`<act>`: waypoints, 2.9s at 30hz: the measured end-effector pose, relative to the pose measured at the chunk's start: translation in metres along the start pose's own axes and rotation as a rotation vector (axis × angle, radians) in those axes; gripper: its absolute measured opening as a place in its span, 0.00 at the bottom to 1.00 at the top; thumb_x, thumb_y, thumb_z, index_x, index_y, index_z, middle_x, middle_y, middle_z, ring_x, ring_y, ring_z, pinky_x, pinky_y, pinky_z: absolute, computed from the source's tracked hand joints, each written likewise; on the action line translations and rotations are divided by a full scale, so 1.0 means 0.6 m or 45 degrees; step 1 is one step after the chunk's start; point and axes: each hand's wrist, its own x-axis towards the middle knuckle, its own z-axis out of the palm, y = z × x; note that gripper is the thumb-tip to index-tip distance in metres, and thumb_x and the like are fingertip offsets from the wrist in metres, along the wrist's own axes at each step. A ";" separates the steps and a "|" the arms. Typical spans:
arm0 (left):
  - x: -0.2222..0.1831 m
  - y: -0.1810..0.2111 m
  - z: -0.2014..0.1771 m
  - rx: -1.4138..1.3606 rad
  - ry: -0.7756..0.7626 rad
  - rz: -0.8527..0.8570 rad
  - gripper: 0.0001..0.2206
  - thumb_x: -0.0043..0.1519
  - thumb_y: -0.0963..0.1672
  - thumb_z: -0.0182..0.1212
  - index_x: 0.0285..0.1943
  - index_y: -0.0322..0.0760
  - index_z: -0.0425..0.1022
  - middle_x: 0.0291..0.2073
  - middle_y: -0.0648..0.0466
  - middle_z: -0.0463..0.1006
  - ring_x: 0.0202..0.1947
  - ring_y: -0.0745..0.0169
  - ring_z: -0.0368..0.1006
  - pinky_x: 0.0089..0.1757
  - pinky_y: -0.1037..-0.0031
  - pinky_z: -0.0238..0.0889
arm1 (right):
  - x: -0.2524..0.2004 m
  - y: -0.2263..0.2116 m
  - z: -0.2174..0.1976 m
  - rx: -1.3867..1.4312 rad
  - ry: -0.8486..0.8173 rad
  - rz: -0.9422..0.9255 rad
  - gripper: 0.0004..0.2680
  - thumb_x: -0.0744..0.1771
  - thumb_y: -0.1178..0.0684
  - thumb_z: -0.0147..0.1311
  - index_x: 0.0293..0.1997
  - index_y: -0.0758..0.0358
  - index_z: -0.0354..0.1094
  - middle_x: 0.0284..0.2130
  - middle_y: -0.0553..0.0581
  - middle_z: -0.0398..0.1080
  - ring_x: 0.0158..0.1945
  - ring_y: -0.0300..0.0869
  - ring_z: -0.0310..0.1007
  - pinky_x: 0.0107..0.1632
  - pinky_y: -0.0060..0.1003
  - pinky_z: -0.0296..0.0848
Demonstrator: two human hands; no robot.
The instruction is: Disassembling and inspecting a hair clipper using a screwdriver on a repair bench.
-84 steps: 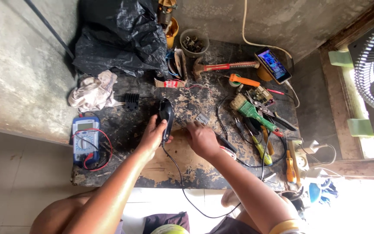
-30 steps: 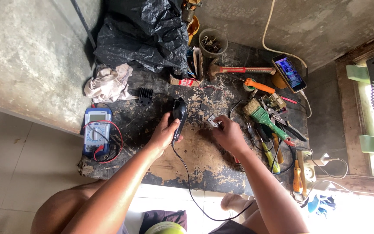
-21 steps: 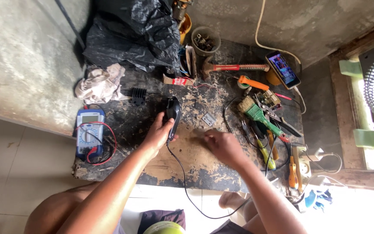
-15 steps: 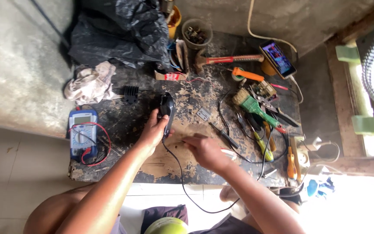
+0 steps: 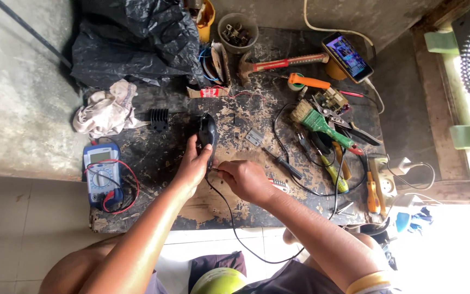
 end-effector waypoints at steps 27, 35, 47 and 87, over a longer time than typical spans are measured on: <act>-0.040 0.051 0.011 0.126 -0.022 0.024 0.26 0.67 0.45 0.52 0.75 0.36 0.52 0.45 0.37 0.73 0.36 0.50 0.80 0.36 0.67 0.73 | 0.000 0.009 0.000 0.086 -0.036 0.064 0.06 0.68 0.50 0.52 0.44 0.52 0.74 0.34 0.58 0.79 0.42 0.58 0.80 0.42 0.54 0.77; -0.049 0.064 0.012 0.075 -0.039 -0.013 0.26 0.68 0.46 0.50 0.75 0.38 0.50 0.47 0.36 0.72 0.38 0.46 0.79 0.37 0.63 0.75 | 0.006 0.009 -0.018 0.047 -0.057 0.067 0.05 0.68 0.52 0.52 0.43 0.53 0.75 0.31 0.57 0.80 0.36 0.54 0.81 0.38 0.48 0.79; -0.042 0.050 0.012 0.046 -0.016 -0.066 0.29 0.67 0.47 0.52 0.76 0.40 0.50 0.51 0.30 0.71 0.38 0.45 0.80 0.39 0.59 0.78 | 0.014 0.108 0.016 -0.200 -0.102 0.339 0.10 0.67 0.47 0.48 0.53 0.44 0.65 0.26 0.69 0.75 0.34 0.64 0.80 0.40 0.61 0.77; -0.075 0.073 -0.031 -0.457 -0.472 0.038 0.29 0.61 0.42 0.59 0.74 0.43 0.60 0.51 0.41 0.76 0.46 0.45 0.76 0.47 0.58 0.74 | -0.007 0.123 -0.053 -0.510 0.373 0.240 0.13 0.62 0.47 0.64 0.46 0.59 0.69 0.39 0.60 0.66 0.42 0.59 0.74 0.40 0.52 0.76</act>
